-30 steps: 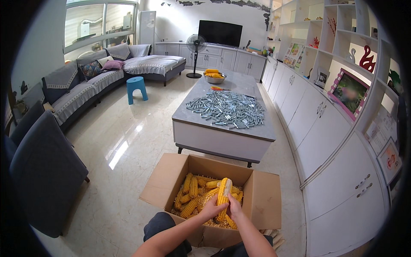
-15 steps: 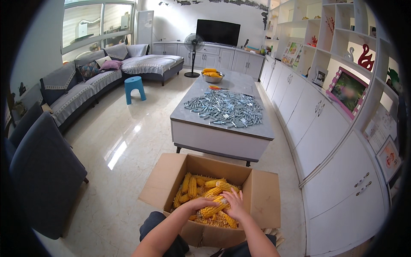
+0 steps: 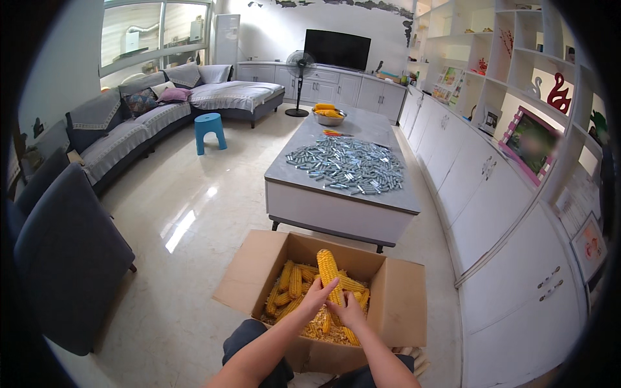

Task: The person sits on the floor and shucks corn cobs by hand, removing kernels into a cardboard box. The person repeatedly picks up cobs, strips the kernels, and places the cobs back into the box.

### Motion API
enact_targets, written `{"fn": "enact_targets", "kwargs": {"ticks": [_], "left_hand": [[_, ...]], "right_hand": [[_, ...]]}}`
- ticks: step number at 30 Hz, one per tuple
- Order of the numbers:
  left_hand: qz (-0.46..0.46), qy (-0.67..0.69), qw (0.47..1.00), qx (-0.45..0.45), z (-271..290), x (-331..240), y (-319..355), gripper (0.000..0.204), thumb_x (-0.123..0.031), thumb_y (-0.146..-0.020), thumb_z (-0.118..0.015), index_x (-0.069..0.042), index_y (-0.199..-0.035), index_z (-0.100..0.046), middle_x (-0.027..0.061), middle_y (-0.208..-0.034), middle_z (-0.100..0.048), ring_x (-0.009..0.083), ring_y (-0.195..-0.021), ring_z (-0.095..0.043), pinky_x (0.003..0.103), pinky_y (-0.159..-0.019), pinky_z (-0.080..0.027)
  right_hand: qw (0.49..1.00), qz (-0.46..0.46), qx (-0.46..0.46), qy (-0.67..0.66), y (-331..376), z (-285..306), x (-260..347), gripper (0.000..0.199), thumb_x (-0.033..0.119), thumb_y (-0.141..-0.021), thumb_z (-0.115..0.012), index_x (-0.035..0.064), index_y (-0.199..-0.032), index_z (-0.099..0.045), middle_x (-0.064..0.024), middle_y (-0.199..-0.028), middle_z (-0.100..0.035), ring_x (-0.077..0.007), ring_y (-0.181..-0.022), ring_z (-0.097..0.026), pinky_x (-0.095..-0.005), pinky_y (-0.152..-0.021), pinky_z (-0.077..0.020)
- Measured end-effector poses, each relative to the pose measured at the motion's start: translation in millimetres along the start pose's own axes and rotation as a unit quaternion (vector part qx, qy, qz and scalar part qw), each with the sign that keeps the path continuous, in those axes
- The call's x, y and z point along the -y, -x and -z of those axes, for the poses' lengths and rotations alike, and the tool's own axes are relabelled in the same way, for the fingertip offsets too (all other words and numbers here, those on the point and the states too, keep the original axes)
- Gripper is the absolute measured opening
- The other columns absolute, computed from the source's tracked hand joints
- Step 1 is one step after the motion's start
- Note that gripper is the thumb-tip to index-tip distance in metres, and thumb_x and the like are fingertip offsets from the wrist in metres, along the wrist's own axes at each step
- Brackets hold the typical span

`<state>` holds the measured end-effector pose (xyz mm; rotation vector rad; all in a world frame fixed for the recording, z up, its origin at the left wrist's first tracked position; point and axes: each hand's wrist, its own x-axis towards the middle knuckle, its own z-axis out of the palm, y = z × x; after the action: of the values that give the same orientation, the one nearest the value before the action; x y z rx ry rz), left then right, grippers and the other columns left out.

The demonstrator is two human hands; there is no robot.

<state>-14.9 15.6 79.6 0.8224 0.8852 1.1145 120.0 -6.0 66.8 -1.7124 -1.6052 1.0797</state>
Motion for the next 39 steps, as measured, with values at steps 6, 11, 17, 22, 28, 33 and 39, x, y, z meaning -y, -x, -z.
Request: {"fn": "enact_targets", "kwargs": {"ticks": [6,11,17,22,28,33,39], "left_hand": [[0.012,0.03,0.997,-0.066,14.6,31.2,-21.3,0.039,-0.036,-0.09,-0.047,-0.002,-0.109,-0.046,0.0047,-0.097,-0.054,0.0111,-0.083,-0.052,0.025,-0.072,-0.043],[0.027,-0.006,0.998,-0.058,14.2,36.4,-21.6,0.043,-0.04,-0.089,-0.048,-0.001,-0.109,-0.045,0.0048,-0.096,-0.053,0.0109,-0.086,-0.049,0.026,-0.076,-0.041],[0.031,0.044,0.997,-0.047,8.7,26.4,-14.3,0.043,-0.042,-0.088,-0.049,-0.001,-0.101,-0.05,0.006,-0.09,-0.055,0.0116,-0.08,-0.05,0.027,-0.069,-0.042],[0.081,0.117,0.989,-0.04,7.6,15.8,-11.9,0.041,-0.04,-0.089,-0.047,-0.001,-0.099,-0.052,0.0054,-0.085,-0.057,0.0121,-0.072,-0.052,0.026,-0.063,-0.044],[0.023,0.018,0.998,-0.052,2.7,24.2,-12.8,0.046,-0.043,-0.088,-0.049,0.0,-0.103,-0.051,0.0057,-0.089,-0.056,0.012,-0.079,-0.051,0.027,-0.07,-0.043],[0.04,0.092,0.994,-0.046,11.7,25.5,-13.4,0.045,-0.043,-0.088,-0.049,0.0,-0.102,-0.053,0.0049,-0.088,-0.057,0.0122,-0.079,-0.052,0.027,-0.071,-0.043],[0.046,0.072,0.995,-0.059,11.3,29.0,-18.0,0.045,-0.043,-0.088,-0.048,-0.001,-0.102,-0.053,0.0048,-0.089,-0.057,0.0104,-0.077,-0.052,0.026,-0.068,-0.044]], "right_hand": [[0.993,0.039,0.08,-0.081,-3.3,-5.7,0.1,0.058,0.048,-0.084,-0.049,0.0,-0.115,-0.044,-0.02,-0.105,-0.056,-0.0294,-0.101,-0.054,-0.0348,-0.083,-0.0414],[0.986,0.103,0.055,-0.117,-7.4,-14.7,-16.8,0.052,0.039,-0.091,-0.044,-0.0066,-0.116,-0.042,-0.0155,-0.099,-0.056,-0.0182,-0.093,-0.053,-0.0286,-0.082,-0.0402],[0.986,0.092,0.053,-0.125,-3.7,-9.8,-2.9,0.048,0.038,-0.091,-0.042,-0.0053,-0.11,-0.047,-0.0119,-0.091,-0.057,-0.017,-0.087,-0.052,-0.0284,-0.078,-0.0407],[0.973,0.038,0.094,-0.206,-10.3,-4.9,-20.7,0.04,0.032,-0.09,-0.042,-0.0016,-0.111,-0.051,-0.0107,-0.095,-0.058,-0.019,-0.085,-0.054,-0.029,-0.077,-0.0408],[0.983,0.036,0.05,-0.172,-6.0,-9.1,-4.7,0.044,0.037,-0.091,-0.044,-0.0029,-0.107,-0.053,-0.0105,-0.095,-0.058,-0.0172,-0.086,-0.053,-0.0284,-0.078,-0.0407],[0.975,0.065,0.058,-0.202,-20.1,-24.5,-29.1,0.044,0.038,-0.091,-0.044,-0.0032,-0.102,-0.053,-0.0077,-0.09,-0.058,-0.0157,-0.083,-0.052,-0.0272,-0.075,-0.0401],[0.956,0.052,0.071,-0.279,-28.2,-27.6,-46.6,0.042,0.037,-0.092,-0.04,-0.0022,-0.097,-0.054,-0.0061,-0.088,-0.056,-0.0143,-0.079,-0.051,-0.0268,-0.072,-0.0405]]}}
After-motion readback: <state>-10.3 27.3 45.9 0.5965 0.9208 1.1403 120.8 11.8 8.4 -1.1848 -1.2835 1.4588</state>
